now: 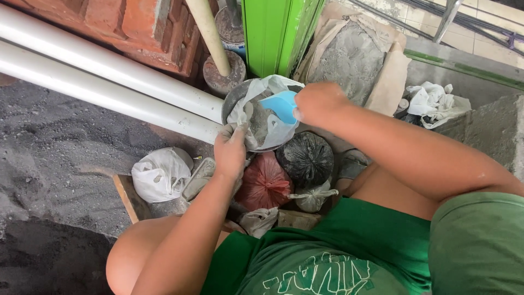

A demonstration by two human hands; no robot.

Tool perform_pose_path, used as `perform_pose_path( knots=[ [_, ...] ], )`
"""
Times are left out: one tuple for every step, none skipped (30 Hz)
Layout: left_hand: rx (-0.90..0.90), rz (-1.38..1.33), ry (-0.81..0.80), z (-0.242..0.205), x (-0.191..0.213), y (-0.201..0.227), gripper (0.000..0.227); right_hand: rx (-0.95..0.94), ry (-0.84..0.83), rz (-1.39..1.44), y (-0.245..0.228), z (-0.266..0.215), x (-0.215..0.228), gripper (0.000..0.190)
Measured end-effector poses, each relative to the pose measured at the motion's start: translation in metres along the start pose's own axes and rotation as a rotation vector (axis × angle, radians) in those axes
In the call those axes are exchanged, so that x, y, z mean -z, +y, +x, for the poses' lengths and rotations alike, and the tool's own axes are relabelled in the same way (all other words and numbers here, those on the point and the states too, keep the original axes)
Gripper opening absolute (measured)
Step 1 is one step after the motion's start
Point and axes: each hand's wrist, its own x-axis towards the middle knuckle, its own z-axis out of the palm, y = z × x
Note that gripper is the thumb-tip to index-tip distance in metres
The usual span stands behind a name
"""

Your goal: Transferring dry mortar mix from a bag into a smaller container using a hand scoop.

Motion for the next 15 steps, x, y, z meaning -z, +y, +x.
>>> perform_pose_path(
  knots=[
    [0.0, -0.001, 0.001, -0.003, -0.001, 0.005, 0.028, 0.002, 0.0, -0.001, 0.005, -0.001, 0.002, 0.03],
    [-0.001, 0.0, 0.002, -0.006, -0.001, 0.009, 0.028, 0.01, -0.025, 0.056, 0.01, -0.002, 0.005, 0.034],
    [0.0, 0.002, 0.004, -0.009, -0.002, 0.014, 0.028, 0.02, -0.052, 0.115, 0.015, -0.002, 0.007, 0.042],
    [0.002, 0.001, 0.007, -0.01, -0.001, 0.016, 0.028, 0.022, -0.054, 0.114, 0.015, -0.002, 0.009, 0.042],
    [-0.001, -0.007, 0.003, -0.01, 0.0, 0.018, 0.028, 0.01, -0.073, 0.135, 0.016, -0.002, 0.012, 0.044],
    [-0.003, -0.015, -0.001, -0.011, 0.001, 0.02, 0.028, -0.002, -0.091, 0.155, 0.017, -0.002, 0.014, 0.047],
    [0.0, -0.015, 0.001, -0.01, 0.001, 0.018, 0.028, 0.0, -0.095, 0.155, 0.014, -0.005, 0.019, 0.047],
    [0.006, -0.035, 0.007, -0.009, 0.001, 0.016, 0.028, -0.013, -0.129, 0.194, 0.012, -0.007, 0.024, 0.048],
    [0.011, -0.054, 0.013, -0.007, 0.001, 0.014, 0.028, -0.028, -0.162, 0.234, 0.011, -0.01, 0.029, 0.049],
    [0.014, -0.054, 0.014, -0.004, 0.002, 0.01, 0.028, -0.027, -0.165, 0.235, 0.01, -0.007, 0.024, 0.049],
    [0.01, -0.07, -0.007, 0.001, 0.003, 0.007, 0.028, -0.027, -0.163, 0.249, 0.01, -0.004, 0.02, 0.051],
    [0.006, -0.087, -0.027, 0.005, 0.005, 0.003, 0.028, -0.027, -0.162, 0.262, 0.01, -0.002, 0.016, 0.053],
    [0.006, -0.085, -0.028, 0.009, 0.005, 0.001, 0.028, -0.027, -0.163, 0.264, 0.011, 0.001, 0.01, 0.053],
    [-0.005, -0.095, -0.033, 0.013, 0.006, -0.002, 0.028, -0.021, -0.146, 0.276, 0.012, 0.003, 0.004, 0.052],
    [-0.016, -0.103, -0.04, 0.017, 0.006, -0.005, 0.028, -0.016, -0.128, 0.288, 0.013, 0.006, -0.002, 0.052]
  ],
)
